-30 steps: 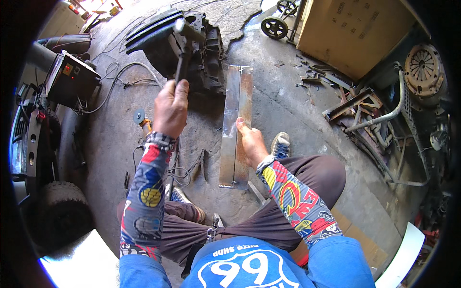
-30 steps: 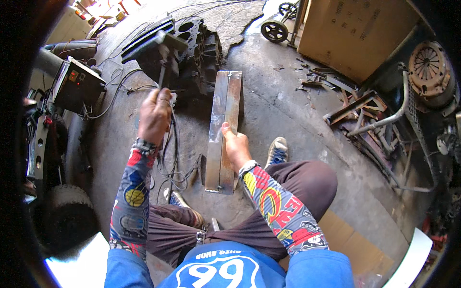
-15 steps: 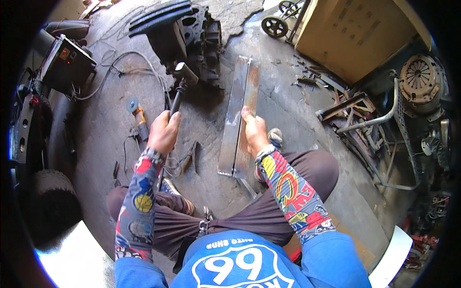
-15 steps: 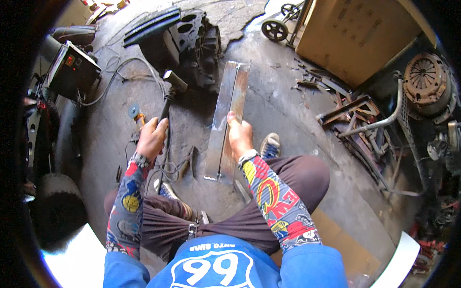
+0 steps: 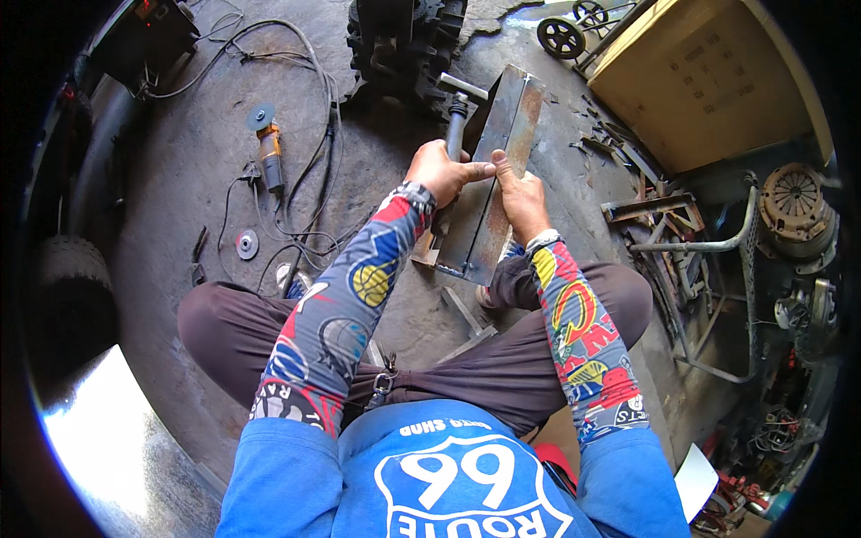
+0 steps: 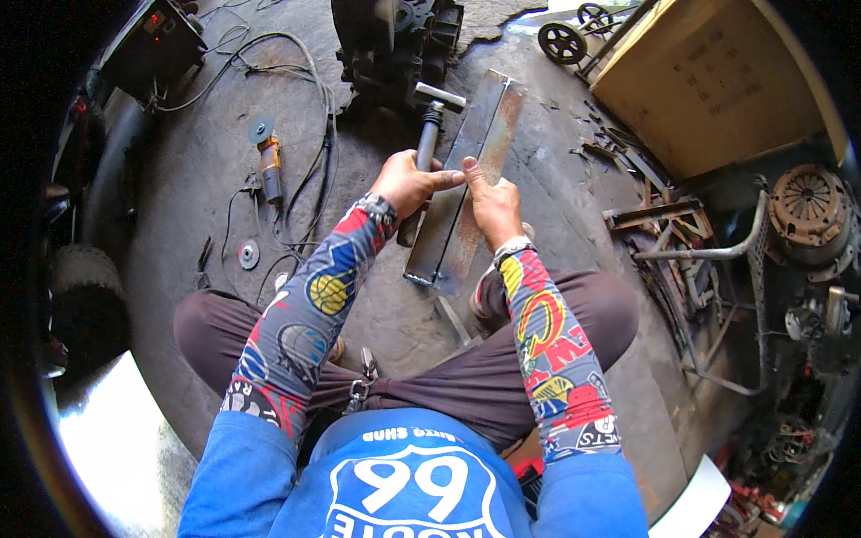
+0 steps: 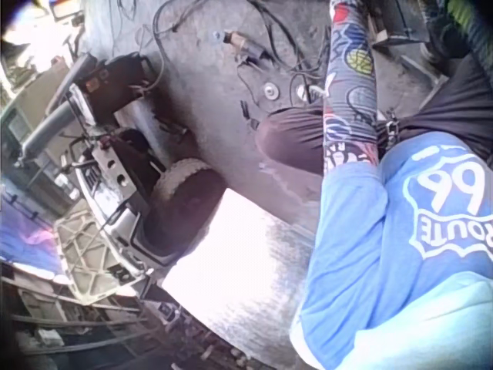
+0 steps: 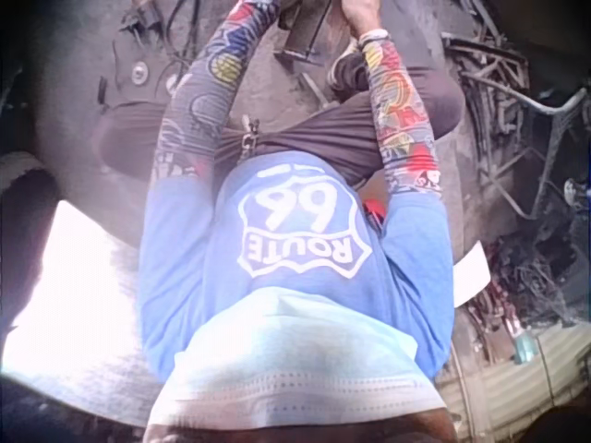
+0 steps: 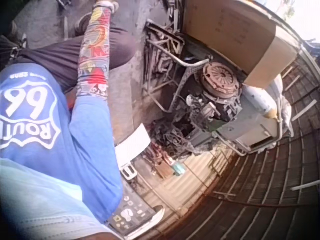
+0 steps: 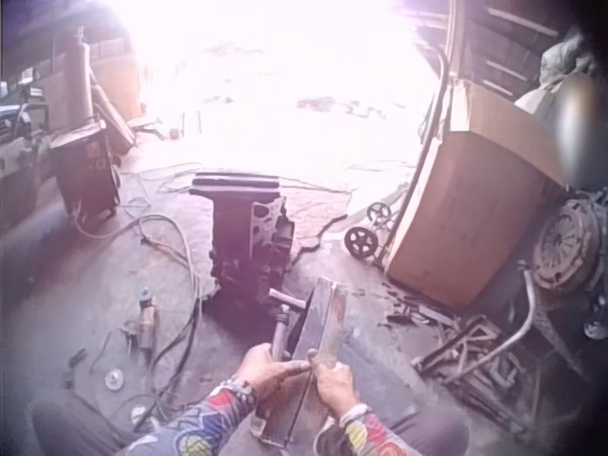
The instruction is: The person uses an angle grinder to cut and smooth a metal bar, then positions it onto a rectangular metal frame. They use a hammer to adjust the fit and then weld the bar to the frame using a welding torch, creating bright sparks.
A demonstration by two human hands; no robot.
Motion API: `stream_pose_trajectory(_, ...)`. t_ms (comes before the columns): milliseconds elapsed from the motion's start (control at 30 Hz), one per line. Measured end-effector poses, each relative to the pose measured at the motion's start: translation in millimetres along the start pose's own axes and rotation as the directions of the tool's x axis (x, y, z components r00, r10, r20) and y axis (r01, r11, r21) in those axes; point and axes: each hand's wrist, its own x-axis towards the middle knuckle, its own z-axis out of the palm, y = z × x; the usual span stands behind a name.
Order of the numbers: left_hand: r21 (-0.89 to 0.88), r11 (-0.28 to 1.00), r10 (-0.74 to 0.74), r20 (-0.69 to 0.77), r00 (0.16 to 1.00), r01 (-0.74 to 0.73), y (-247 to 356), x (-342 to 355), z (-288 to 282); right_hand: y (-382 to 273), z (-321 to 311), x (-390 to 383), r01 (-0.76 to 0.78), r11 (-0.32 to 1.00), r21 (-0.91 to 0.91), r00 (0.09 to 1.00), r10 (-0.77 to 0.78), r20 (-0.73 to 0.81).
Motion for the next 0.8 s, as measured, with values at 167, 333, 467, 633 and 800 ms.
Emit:
stream_pose_trajectory(167, 0.04, 0.999, 0.03, 0.114, 0.993, -0.035, 6, 11, -1, 10, -4, 5, 0.053, 0.996, 0.065, 0.998, -0.056, 0.037)
stream_pose_trajectory(333, 0.041, 0.999, -0.003, 0.181, 0.984, -0.005, 8, 4, -10, 13, -8, -7, 0.152, 0.983, 0.1, 0.98, -0.163, 0.111)
stream_pose_trajectory(467, -0.005, 1.0, 0.017, 0.167, 0.986, -0.016, 6, 8, -11, 9, -7, -6, 0.12, 0.993, 0.003, 0.99, -0.119, 0.068)
stream_pose_trajectory(633, 0.059, 0.998, -0.026, 0.226, 0.974, 0.012, 10, 25, -20, 0, -2, -10, -0.211, 0.927, 0.311, 0.958, 0.134, 0.252)
stream_pose_trajectory(800, 0.014, 1.0, -0.012, 0.214, 0.977, 0.009, 11, 20, -26, -1, 7, -12, -0.25, 0.913, 0.321, 0.927, 0.13, 0.352)
